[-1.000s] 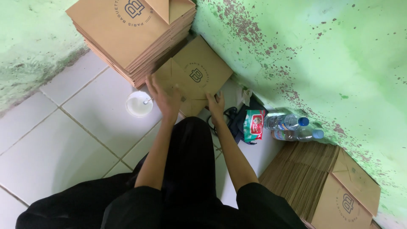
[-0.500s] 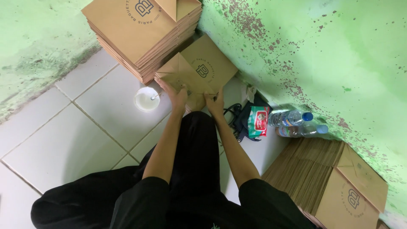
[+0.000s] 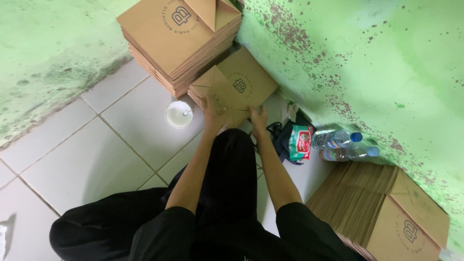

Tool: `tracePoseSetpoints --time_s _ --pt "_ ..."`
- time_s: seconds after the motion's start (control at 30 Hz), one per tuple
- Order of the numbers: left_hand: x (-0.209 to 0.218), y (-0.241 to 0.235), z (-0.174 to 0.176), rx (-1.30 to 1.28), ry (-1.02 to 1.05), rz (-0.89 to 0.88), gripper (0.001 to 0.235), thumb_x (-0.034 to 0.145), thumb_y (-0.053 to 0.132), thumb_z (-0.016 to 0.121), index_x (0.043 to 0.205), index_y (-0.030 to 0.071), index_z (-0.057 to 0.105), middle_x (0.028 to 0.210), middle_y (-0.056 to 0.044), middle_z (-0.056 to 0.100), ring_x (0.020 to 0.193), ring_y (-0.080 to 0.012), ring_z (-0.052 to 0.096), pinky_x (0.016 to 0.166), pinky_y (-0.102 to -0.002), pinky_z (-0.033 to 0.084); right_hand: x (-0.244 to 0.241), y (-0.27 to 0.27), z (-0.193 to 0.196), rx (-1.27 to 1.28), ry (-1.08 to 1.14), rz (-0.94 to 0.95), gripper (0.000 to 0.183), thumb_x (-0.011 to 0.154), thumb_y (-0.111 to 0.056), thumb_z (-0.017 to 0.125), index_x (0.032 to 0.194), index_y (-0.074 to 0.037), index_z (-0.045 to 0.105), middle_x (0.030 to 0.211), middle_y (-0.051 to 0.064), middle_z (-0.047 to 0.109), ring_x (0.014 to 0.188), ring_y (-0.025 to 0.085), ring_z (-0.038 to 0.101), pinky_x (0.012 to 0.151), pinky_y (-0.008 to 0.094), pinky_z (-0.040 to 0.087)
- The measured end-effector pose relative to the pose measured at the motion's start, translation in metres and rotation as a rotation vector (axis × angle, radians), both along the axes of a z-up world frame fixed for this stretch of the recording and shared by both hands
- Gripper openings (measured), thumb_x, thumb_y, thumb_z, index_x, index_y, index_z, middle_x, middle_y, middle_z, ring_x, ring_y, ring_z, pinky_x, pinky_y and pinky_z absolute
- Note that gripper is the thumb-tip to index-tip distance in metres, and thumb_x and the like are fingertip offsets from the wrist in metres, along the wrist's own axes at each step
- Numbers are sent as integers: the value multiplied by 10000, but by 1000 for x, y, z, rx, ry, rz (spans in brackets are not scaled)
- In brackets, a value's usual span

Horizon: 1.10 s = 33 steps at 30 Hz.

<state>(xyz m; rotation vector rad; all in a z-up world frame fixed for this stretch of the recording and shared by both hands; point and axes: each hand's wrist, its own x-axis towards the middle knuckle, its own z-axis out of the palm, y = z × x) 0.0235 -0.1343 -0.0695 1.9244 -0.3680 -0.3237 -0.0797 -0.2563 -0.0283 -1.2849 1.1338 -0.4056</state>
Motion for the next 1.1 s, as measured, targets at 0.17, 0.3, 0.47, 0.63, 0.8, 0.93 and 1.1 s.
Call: tracePoseSetpoints --time_s 0.17,0.3,0.47,0.63,0.8,0.93,1.1 --pt "-4 12 -16 13 -21 -123 960 756 5 748 1596 7 284 1600 -398 -142 1500 -565 151 1212 -492 366 8 -26 5 -15 61 -43 934 1008 -301 691 1642 -17 67 1684 266 105 1552 431 158 1239 580 292" --pt "-5 18 -4 -3 -5 -157 894 776 -64 658 1585 -34 278 1606 -386 -163 1490 -566 179 1187 -524 395 24 -59 -3 18 72 -31 1010 987 -373 723 1643 -14 44 1690 260 61 1556 425 136 1253 577 262" --pt "-4 16 -11 36 28 -198 885 797 -62 647 1596 0 274 1608 -371 -186 1466 -517 295 1170 -502 441 24 -64 3 22 95 -57 1018 944 -340 774 1637 -10 105 1678 265 99 1545 434 169 1248 557 275" --pt "1 34 14 0 37 -239 860 806 -13 681 1584 33 317 1616 -361 -162 1489 -498 272 1189 -465 426 32 -62 -3 24 71 -148 1021 919 -339 793 1631 -16 137 1659 255 177 1535 436 211 1240 557 296" --pt "11 37 0 -10 68 -306 895 813 9 712 1599 61 287 1619 -368 -158 1519 -501 164 1238 -461 348 32 -83 -35 -16 118 -188 1028 909 -355 796 1632 -16 148 1651 260 196 1540 438 194 1238 603 229" --pt "10 41 12 60 54 -323 910 800 -18 742 1588 32 288 1605 -396 -132 1470 -520 293 1203 -456 408 64 -90 -52 -277 180 -395 737 890 -245 745 1545 -197 410 1475 87 502 1412 309 471 1162 519 394" --pt "12 30 -21 26 -18 -324 784 763 -2 791 1462 -30 439 1565 -448 -162 1353 -590 420 1139 -525 478 126 -42 48 -621 16 42 438 1033 -291 621 1412 -84 546 1432 168 470 1397 371 413 1163 537 416"
